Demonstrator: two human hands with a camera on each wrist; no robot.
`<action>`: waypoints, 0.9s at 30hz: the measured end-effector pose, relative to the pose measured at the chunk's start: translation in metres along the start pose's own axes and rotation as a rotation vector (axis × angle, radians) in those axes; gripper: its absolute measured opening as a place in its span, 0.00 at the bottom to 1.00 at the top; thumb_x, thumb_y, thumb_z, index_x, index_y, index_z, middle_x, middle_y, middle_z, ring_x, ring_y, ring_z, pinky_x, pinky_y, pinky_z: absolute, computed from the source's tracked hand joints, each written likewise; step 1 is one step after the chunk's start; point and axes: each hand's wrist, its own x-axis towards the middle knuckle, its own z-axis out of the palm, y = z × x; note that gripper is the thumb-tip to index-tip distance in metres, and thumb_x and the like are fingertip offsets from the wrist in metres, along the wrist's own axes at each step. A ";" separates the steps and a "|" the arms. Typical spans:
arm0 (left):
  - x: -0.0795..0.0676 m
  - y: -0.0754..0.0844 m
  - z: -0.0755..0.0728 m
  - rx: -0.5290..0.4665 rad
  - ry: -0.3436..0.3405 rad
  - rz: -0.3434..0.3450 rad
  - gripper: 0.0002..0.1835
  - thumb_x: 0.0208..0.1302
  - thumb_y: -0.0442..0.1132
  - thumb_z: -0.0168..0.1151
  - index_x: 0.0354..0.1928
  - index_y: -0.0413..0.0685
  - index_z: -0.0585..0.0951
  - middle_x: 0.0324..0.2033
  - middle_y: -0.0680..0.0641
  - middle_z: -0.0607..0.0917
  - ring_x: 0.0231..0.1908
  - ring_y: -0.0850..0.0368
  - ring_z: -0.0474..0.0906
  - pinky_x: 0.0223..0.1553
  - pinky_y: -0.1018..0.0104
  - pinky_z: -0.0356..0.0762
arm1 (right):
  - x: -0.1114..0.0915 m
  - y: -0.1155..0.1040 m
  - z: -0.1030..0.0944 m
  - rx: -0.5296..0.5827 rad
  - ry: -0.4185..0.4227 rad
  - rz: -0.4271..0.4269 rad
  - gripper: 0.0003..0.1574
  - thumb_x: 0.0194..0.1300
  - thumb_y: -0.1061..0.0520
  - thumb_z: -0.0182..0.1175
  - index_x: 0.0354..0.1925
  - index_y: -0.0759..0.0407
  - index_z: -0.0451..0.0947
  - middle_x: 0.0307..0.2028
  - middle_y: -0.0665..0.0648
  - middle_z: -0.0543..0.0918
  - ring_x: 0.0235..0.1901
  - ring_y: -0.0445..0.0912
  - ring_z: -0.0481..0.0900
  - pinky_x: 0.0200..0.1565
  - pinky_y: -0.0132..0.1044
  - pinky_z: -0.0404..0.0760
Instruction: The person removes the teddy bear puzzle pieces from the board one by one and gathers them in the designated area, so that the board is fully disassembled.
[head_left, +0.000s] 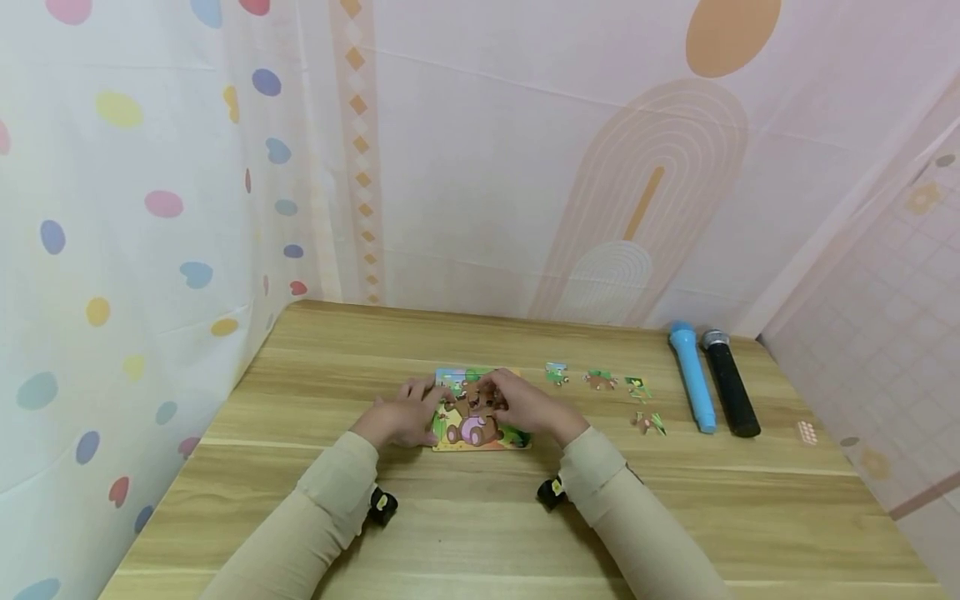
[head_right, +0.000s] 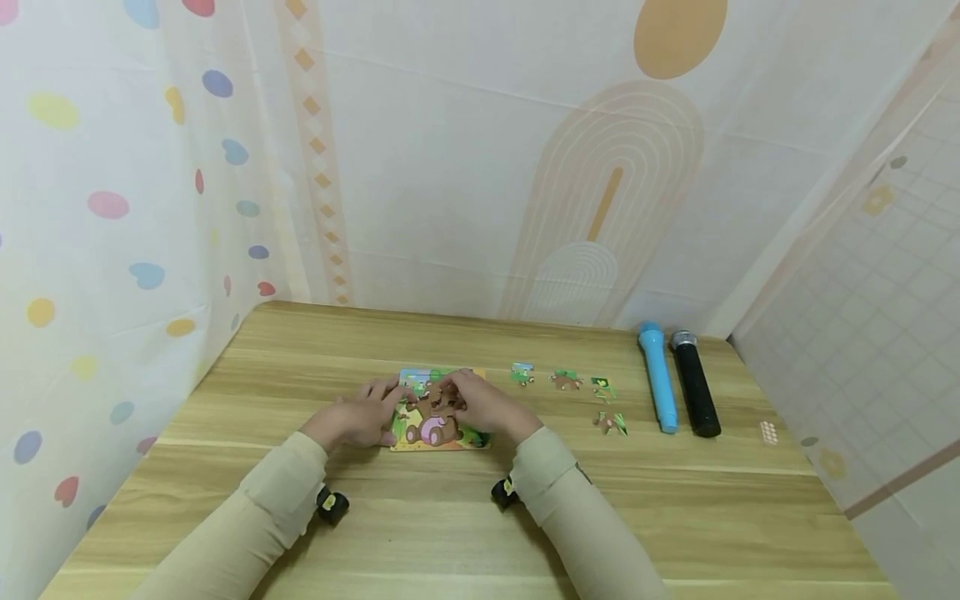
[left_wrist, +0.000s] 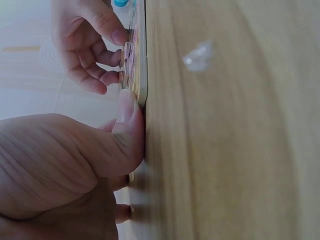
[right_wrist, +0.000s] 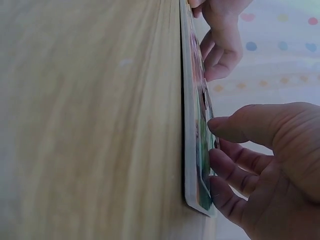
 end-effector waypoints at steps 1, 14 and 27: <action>0.000 0.000 0.000 0.001 0.001 -0.002 0.34 0.69 0.42 0.67 0.73 0.56 0.62 0.79 0.36 0.42 0.77 0.33 0.38 0.59 0.14 0.40 | 0.000 0.000 0.000 0.000 0.004 -0.004 0.28 0.70 0.71 0.58 0.66 0.66 0.67 0.59 0.62 0.73 0.49 0.47 0.75 0.49 0.40 0.78; -0.001 0.001 0.001 -0.004 0.005 -0.005 0.39 0.69 0.43 0.66 0.76 0.49 0.57 0.79 0.35 0.42 0.77 0.32 0.38 0.60 0.14 0.41 | -0.004 0.004 -0.003 0.028 0.036 0.013 0.26 0.71 0.71 0.58 0.65 0.66 0.66 0.59 0.62 0.73 0.54 0.51 0.75 0.53 0.42 0.79; 0.000 -0.001 0.003 -0.006 0.014 -0.007 0.39 0.69 0.43 0.67 0.76 0.49 0.57 0.79 0.35 0.42 0.77 0.33 0.38 0.60 0.14 0.40 | -0.016 0.013 -0.012 0.060 0.089 0.079 0.27 0.71 0.70 0.58 0.66 0.64 0.67 0.58 0.59 0.74 0.52 0.50 0.76 0.51 0.42 0.80</action>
